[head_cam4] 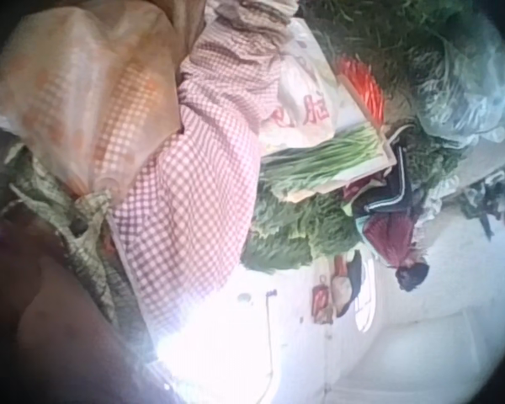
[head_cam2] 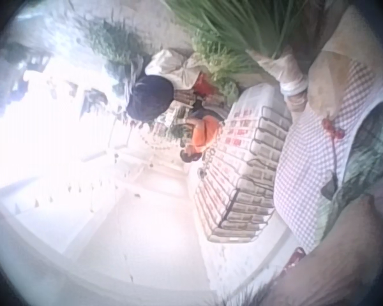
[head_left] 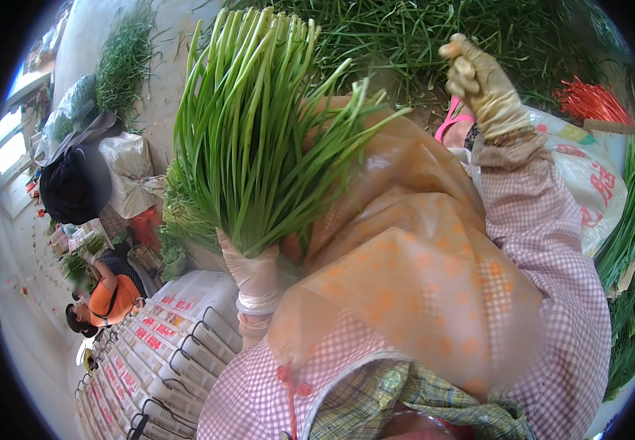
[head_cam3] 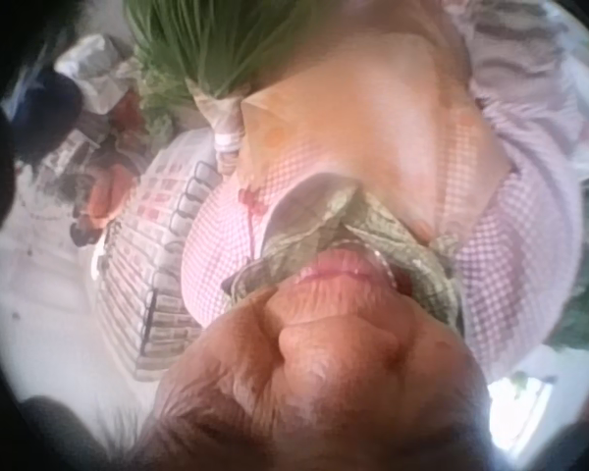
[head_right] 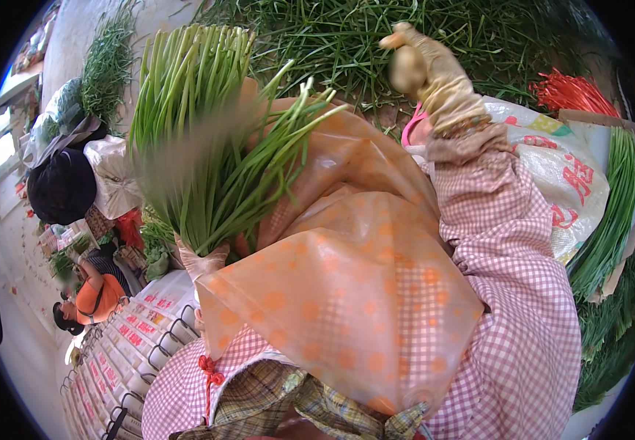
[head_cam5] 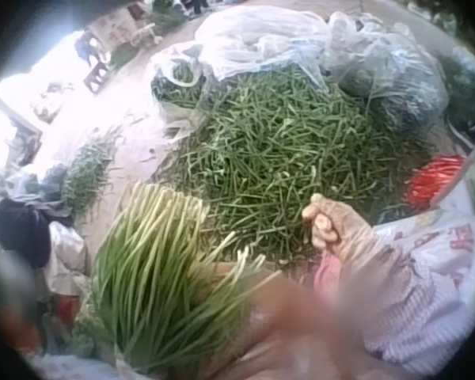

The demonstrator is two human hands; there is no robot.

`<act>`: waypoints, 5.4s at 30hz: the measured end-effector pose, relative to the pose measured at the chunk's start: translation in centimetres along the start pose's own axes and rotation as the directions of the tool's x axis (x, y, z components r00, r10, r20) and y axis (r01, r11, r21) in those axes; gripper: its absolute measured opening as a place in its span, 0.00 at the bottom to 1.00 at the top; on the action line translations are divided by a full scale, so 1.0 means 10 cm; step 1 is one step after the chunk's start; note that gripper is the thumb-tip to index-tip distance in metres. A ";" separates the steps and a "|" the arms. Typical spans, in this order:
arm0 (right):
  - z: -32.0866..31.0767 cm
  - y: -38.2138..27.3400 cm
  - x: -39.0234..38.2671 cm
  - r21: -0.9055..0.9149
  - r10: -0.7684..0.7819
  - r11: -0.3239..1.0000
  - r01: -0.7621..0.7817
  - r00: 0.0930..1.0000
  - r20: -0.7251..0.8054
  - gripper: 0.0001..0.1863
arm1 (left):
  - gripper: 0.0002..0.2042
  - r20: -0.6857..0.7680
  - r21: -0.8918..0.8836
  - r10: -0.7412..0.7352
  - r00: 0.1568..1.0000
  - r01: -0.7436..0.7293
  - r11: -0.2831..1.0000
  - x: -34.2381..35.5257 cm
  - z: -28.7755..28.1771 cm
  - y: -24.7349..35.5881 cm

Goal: The person gathers green leafy vegetables, aligns them into bundles, and ties each bundle with a red rubber band. The tied bundles are placed on the floor beside a pile of loose greens.

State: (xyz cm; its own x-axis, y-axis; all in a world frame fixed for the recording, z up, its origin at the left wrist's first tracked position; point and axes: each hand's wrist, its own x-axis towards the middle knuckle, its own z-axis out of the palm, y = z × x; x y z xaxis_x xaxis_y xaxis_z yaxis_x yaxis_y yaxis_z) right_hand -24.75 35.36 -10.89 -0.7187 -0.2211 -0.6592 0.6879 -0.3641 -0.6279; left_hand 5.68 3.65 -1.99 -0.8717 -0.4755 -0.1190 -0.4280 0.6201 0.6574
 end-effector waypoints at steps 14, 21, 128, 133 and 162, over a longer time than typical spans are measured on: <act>0.29 0.78 0.20 -0.382 -0.225 0.790 0.479 0.807 0.546 0.11 | 0.26 -0.044 -0.005 -0.089 0.995 0.089 0.996 0.08 0.02 0.16; 0.33 0.08 0.01 -0.569 -0.403 0.783 0.251 0.902 -0.157 0.13 | 0.24 0.163 0.677 0.117 0.980 -0.197 0.709 0.09 0.04 0.07; -0.03 -0.94 -0.62 -0.477 -0.448 0.521 0.707 0.703 0.552 0.13 | 0.43 0.741 -0.661 0.222 0.634 0.630 0.407 1.25 0.70 1.38; 0.53 -0.54 -0.90 -0.614 -0.120 0.652 0.444 0.861 0.495 0.13 | 0.43 0.664 -0.728 0.272 0.697 0.520 0.446 1.22 0.68 1.41; 1.01 -0.66 -1.06 -0.388 -0.282 -0.535 0.751 0.274 0.919 0.21 | 0.21 0.790 -0.611 0.018 0.613 0.789 -0.061 1.17 0.55 1.31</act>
State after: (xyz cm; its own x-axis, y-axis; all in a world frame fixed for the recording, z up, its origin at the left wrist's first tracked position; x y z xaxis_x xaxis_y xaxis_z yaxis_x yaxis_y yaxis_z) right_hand -22.65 30.98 4.41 -0.4840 -0.7900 0.3763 -0.8682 0.3796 -0.3197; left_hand -11.45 9.63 1.07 -0.7308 0.2122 -0.6487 -0.5158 -0.7942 0.3213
